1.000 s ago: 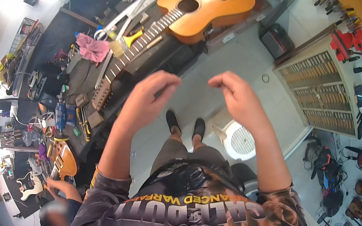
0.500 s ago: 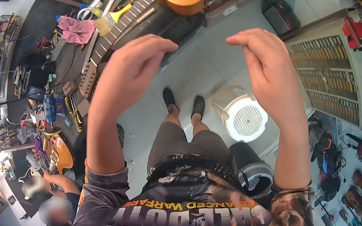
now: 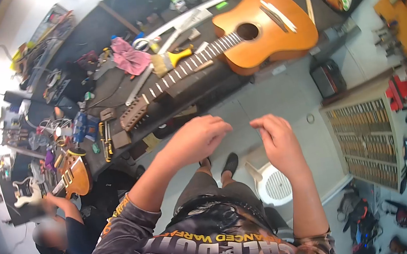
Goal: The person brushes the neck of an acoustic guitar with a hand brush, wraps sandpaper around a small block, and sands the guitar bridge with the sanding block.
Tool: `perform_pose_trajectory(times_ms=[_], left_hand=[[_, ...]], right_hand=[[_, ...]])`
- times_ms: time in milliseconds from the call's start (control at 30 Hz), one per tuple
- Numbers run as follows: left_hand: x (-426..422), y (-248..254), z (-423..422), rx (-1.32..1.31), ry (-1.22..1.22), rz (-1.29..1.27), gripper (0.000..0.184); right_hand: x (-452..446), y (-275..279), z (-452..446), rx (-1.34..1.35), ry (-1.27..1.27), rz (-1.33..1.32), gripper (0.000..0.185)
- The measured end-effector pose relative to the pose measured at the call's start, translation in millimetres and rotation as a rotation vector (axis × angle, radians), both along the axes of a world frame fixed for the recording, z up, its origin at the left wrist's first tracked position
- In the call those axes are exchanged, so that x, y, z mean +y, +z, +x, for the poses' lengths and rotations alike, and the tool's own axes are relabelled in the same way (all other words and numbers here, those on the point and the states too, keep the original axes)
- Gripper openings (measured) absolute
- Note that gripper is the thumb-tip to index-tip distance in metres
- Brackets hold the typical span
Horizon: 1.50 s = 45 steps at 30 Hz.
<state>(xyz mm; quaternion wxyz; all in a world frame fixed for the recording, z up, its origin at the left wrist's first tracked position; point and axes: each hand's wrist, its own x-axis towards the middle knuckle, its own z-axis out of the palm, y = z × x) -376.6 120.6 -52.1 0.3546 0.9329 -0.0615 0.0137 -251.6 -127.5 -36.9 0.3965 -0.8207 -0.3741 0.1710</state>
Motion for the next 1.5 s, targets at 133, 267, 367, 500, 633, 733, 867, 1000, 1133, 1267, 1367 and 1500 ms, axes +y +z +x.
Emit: perform_pose_trajectory(times_ms=[133, 267, 367, 500, 633, 733, 867, 1000, 1133, 1267, 1367, 1500], left_hand=[[7.9, -6.3, -15.4, 0.052, 0.045, 0.025, 0.023], [15.1, -31.8, -54.2, 0.171, 0.128, 0.024, 0.024], [33.5, -114.2, -116.2, 0.392, 0.307, -0.088, 0.025], [62.2, -290.1, -288.3, 0.848, 0.638, -0.018, 0.028], [71.2, -323.4, -442.3, 1.601, 0.617, 0.052, 0.042], [64.8, -332.1, -462.8, 1.463, 0.585, -0.031, 0.040], [54.5, -319.7, -441.4, 1.050, 1.034, -0.220, 0.040], [67.8, -329.4, -420.6, 1.094, 0.811, -0.239, 0.040], [66.5, -329.2, -403.7, 1.141, 0.842, -0.243, 0.045], [41.2, -350.8, -379.9, 1.109, 0.941, -0.201, 0.059], [23.0, -334.8, -321.2, 1.078, 1.015, -0.150, 0.063], [-12.4, -321.4, -251.7, 0.998, 0.941, -0.068, 0.072]], right_hand=[[9.3, -24.1, -6.0, 0.100, 0.044, -0.033, 0.019], [16.0, -53.2, -14.4, 0.243, 0.103, -0.078, 0.019], [8.4, -119.4, -17.8, 0.263, 0.228, -0.185, 0.025], [21.8, -171.6, -11.0, 0.235, 0.615, -0.653, 0.034], [76.5, -153.1, -4.7, 0.157, 0.639, -0.613, 0.037], [107.7, -143.7, 3.9, 0.130, 0.581, -0.502, 0.037], [139.6, -178.0, 20.3, 0.099, 0.663, -0.637, 0.038], [146.8, -225.7, 36.2, 0.132, 0.750, -0.814, 0.040], [153.0, -254.9, 56.1, 0.229, 0.747, -0.872, 0.040], [151.5, -289.6, 95.9, 0.273, 0.774, -0.917, 0.039], [158.2, -290.8, 124.2, 0.450, 0.736, -0.976, 0.035], [142.1, -324.6, 182.7, 0.395, 0.767, -1.126, 0.035]])
